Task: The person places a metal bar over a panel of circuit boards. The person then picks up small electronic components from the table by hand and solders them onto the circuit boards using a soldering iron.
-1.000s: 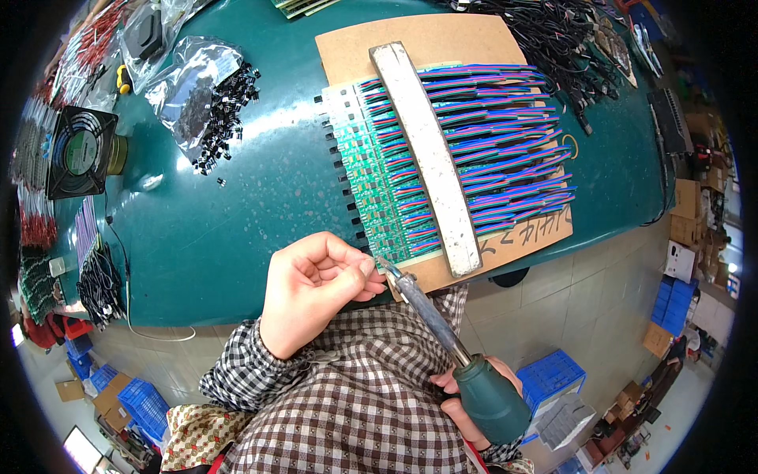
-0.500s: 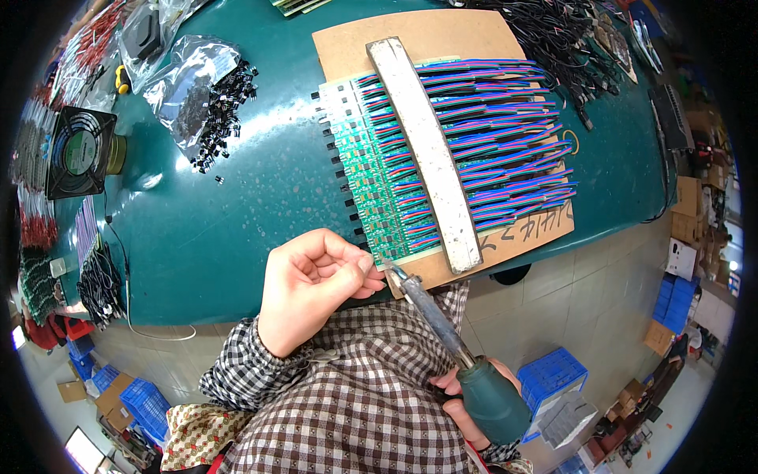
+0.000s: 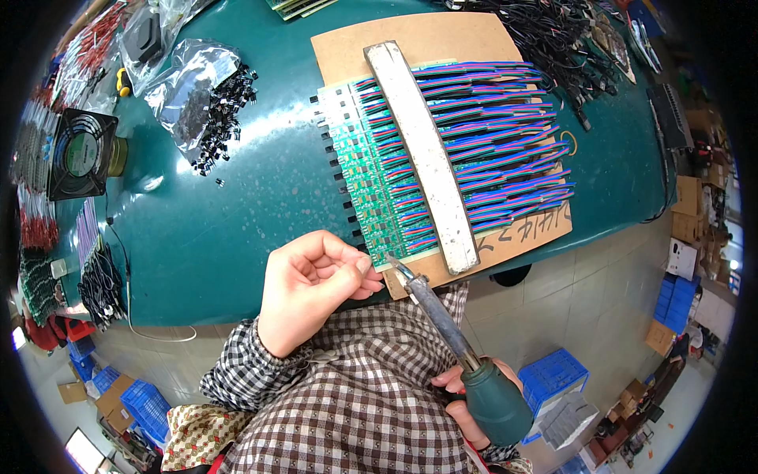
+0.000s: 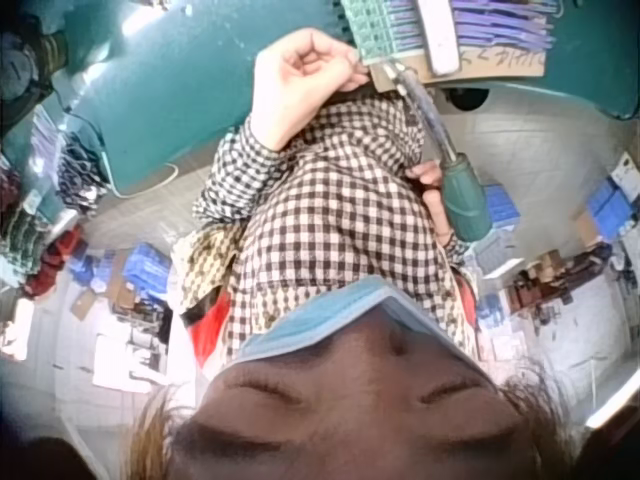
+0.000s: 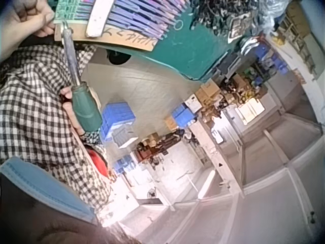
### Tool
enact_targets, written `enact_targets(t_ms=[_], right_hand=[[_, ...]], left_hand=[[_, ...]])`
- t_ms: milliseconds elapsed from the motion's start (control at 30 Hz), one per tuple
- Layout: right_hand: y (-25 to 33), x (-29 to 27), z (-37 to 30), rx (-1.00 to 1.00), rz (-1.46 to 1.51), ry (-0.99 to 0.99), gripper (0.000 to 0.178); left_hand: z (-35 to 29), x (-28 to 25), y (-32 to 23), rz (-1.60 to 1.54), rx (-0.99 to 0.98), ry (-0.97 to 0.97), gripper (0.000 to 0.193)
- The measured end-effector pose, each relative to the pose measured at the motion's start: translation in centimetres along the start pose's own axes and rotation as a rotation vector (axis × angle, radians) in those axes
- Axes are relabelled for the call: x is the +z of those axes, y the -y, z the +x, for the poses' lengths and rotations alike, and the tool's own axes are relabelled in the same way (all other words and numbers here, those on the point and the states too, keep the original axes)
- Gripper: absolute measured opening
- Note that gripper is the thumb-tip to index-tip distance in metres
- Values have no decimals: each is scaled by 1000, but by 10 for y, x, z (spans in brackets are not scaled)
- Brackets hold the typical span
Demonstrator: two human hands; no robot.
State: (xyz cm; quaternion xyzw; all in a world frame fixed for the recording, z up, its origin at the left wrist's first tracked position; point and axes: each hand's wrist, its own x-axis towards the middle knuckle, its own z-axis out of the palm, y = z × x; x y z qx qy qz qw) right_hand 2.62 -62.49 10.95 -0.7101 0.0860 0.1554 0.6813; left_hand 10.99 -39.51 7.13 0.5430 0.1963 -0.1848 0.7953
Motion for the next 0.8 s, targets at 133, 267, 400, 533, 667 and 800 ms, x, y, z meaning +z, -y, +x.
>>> enact_targets(t_ms=[133,267,400,533,667,800], right_hand=[[-5,-2,-2,-18,69,21,28],[-3,2,0,-6,105,14,33],[-1,3,5,-11,221,-22,35],[1,13,13,-153,192,-120,36],[-6,6,22,-225,311,-103,39],[-7,-19,37,-205,525,-15,55]], left_hand=[[-1,0,2,-12,-11,-6,11],[-1,-1,3,-9,-9,2,11],[-1,-1,2,-18,2,3,12],[2,0,0,-37,13,-1,12],[2,1,-4,1,26,17,13],[-3,-2,-1,27,37,59,15]])
